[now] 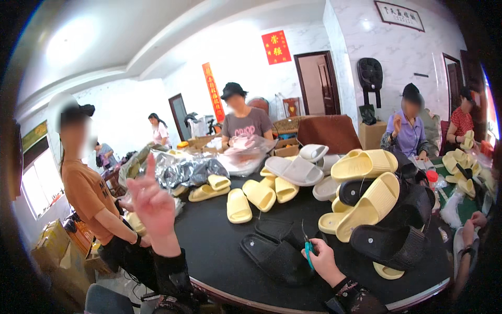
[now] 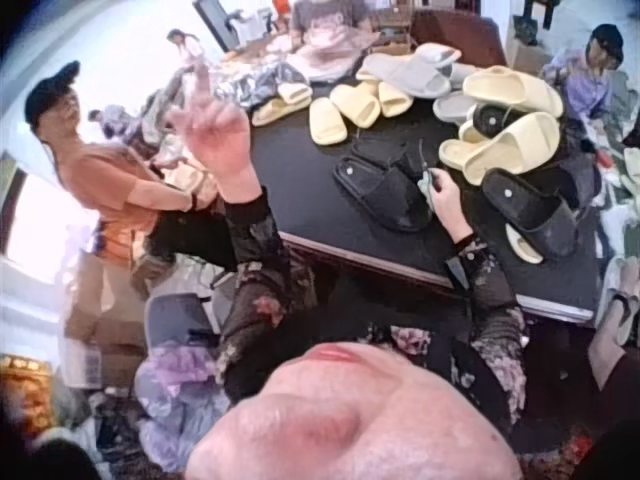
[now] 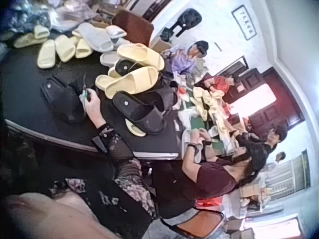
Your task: Using scissors to trim excess material or threads from newly manufactured sandals at a production table.
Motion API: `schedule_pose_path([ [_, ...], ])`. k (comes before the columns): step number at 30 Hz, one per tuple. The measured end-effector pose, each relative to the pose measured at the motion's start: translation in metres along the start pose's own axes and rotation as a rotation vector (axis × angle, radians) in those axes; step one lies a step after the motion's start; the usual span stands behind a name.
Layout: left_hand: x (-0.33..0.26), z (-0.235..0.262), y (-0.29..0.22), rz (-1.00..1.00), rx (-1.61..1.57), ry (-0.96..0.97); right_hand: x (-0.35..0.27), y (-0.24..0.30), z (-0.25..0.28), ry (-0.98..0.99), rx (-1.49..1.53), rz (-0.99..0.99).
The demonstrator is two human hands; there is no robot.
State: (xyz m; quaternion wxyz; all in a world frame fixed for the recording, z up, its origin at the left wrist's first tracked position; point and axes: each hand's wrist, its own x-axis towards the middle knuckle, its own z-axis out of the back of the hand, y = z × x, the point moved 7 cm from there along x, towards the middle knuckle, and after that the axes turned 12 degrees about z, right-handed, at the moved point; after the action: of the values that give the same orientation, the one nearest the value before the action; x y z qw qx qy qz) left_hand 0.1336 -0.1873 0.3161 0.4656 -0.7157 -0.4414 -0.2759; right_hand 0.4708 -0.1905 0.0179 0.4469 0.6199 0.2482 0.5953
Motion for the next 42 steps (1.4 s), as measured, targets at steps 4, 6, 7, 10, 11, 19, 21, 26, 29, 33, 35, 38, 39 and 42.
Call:
schedule_pose_path([
  [4,0.007,0.055,-0.068,-0.182,-0.092,-0.27,0.002,0.001,-0.004,0.056,-0.041,-0.01],
  [6,0.006,0.052,-0.097,-0.271,-0.03,-0.345,0.004,-0.001,-0.01,0.06,-0.002,0.001],
  [7,0.003,0.056,-0.11,-0.351,0.012,-0.429,0.004,0.0,-0.01,0.059,-0.004,0.003],
  [10,0.004,0.062,-0.121,-0.36,0.07,-0.475,0.003,0.007,-0.009,0.056,0.012,-0.048],
  [11,0.001,0.067,-0.121,-0.342,0.098,-0.521,0.003,0.009,-0.008,0.044,0.05,-0.07],
  [19,-0.056,0.141,-0.067,-0.207,0.031,-0.718,-0.001,0.007,-0.007,0.017,0.103,-0.147],
  [21,-0.074,0.164,-0.048,-0.187,-0.022,-0.797,-0.002,0.005,-0.005,0.016,0.083,-0.13],
  [26,-0.11,0.221,0.035,0.071,-0.049,-0.968,0.006,0.002,-0.009,0.058,0.094,-0.139],
  [29,-0.12,0.238,0.091,0.358,0.198,-1.05,0.008,0.008,-0.007,0.062,0.035,-0.209],
  [33,-0.122,0.241,0.139,0.669,0.54,-1.04,0.011,0.012,-0.011,0.073,0.079,-0.224],
  [35,-0.126,0.237,0.159,0.916,0.623,-0.874,0.011,0.011,-0.014,0.073,0.093,-0.271],
  [38,-0.136,0.229,0.165,1.063,0.795,-0.737,0.005,0.01,-0.015,0.056,0.169,-0.376],
  [39,-0.132,0.224,0.172,1.064,0.787,-0.696,0.002,0.012,-0.008,0.032,0.174,-0.398],
  [42,-0.132,0.226,0.182,1.098,0.772,-0.641,-0.004,0.011,-0.002,-0.057,0.283,-0.465],
])
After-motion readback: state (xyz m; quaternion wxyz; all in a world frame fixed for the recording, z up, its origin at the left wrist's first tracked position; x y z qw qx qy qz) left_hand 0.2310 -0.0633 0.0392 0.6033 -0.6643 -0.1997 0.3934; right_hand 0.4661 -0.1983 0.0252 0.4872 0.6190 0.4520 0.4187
